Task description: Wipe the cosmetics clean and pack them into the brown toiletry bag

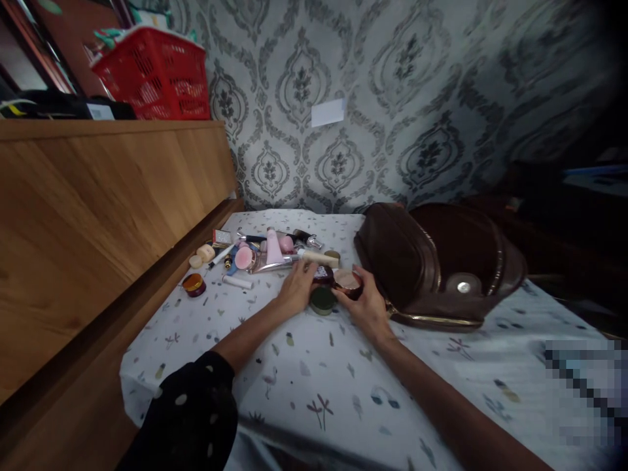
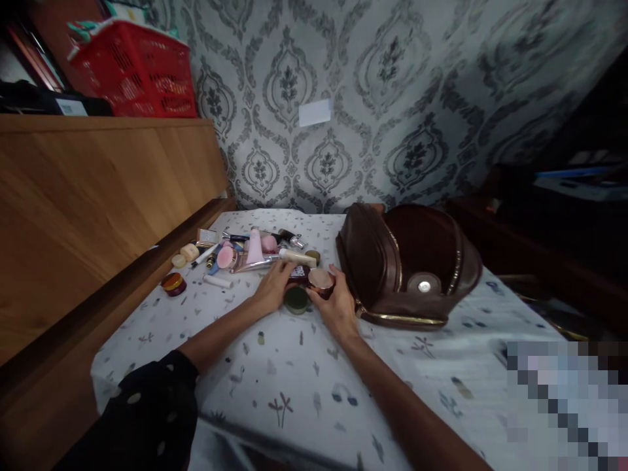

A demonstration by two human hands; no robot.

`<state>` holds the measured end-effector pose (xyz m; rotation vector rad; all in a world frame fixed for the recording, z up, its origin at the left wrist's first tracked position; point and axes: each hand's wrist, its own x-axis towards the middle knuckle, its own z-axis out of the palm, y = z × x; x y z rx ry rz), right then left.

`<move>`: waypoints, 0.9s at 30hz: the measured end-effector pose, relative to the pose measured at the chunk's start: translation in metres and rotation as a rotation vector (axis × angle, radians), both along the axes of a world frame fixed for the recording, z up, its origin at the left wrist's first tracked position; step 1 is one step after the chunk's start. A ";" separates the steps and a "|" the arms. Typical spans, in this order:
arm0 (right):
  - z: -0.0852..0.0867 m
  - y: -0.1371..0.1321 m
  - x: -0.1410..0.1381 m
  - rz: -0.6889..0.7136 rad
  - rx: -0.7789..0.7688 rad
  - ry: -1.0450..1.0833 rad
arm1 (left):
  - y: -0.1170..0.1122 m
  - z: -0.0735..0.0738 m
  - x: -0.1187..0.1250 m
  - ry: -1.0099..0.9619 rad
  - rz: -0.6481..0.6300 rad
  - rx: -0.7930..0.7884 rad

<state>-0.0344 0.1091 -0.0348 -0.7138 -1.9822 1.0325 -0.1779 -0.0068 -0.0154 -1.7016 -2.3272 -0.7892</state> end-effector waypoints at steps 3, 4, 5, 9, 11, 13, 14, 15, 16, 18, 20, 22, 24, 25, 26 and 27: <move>0.000 0.000 0.000 0.003 0.022 -0.017 | -0.011 0.004 0.003 -0.002 -0.019 0.026; 0.000 0.000 0.000 0.004 0.031 -0.016 | -0.018 0.006 0.005 0.003 -0.034 0.049; 0.000 0.000 0.000 0.005 0.037 -0.012 | -0.025 0.008 0.008 0.013 -0.064 0.073; -0.002 0.000 -0.002 -0.018 0.021 0.037 | -0.040 0.011 0.026 0.164 -0.273 0.020; -0.004 0.000 -0.003 -0.045 0.021 0.097 | -0.037 0.011 0.030 0.268 -0.237 -0.049; -0.006 0.000 -0.003 -0.065 0.029 0.157 | -0.031 0.013 0.028 0.307 -0.098 -0.050; -0.006 0.000 -0.003 -0.066 0.026 0.175 | -0.029 0.015 0.024 0.299 -0.043 -0.033; -0.006 -0.001 -0.003 -0.058 0.017 0.185 | -0.029 0.019 0.017 0.279 -0.009 -0.019; -0.005 -0.002 -0.002 -0.041 0.008 0.188 | -0.032 0.024 0.008 0.245 0.026 -0.009; 0.000 -0.008 0.000 0.005 0.003 0.172 | -0.043 0.034 -0.016 0.164 0.139 -0.002; 0.006 -0.015 0.003 0.074 0.037 0.143 | -0.062 0.042 -0.045 0.082 0.386 0.017; 0.013 -0.023 0.006 0.169 0.091 0.100 | -0.082 0.045 -0.074 0.044 0.538 0.036; 0.017 -0.030 0.008 0.276 0.125 0.032 | -0.098 0.043 -0.099 -0.003 0.623 0.026; 0.018 -0.033 0.009 0.325 0.140 -0.006 | -0.104 0.041 -0.108 -0.029 0.644 0.022; 0.018 -0.034 0.010 0.366 0.156 -0.038 | -0.108 0.038 -0.116 -0.053 0.657 0.024; 0.017 -0.035 0.010 0.398 0.176 -0.059 | -0.109 0.036 -0.122 -0.075 0.663 0.034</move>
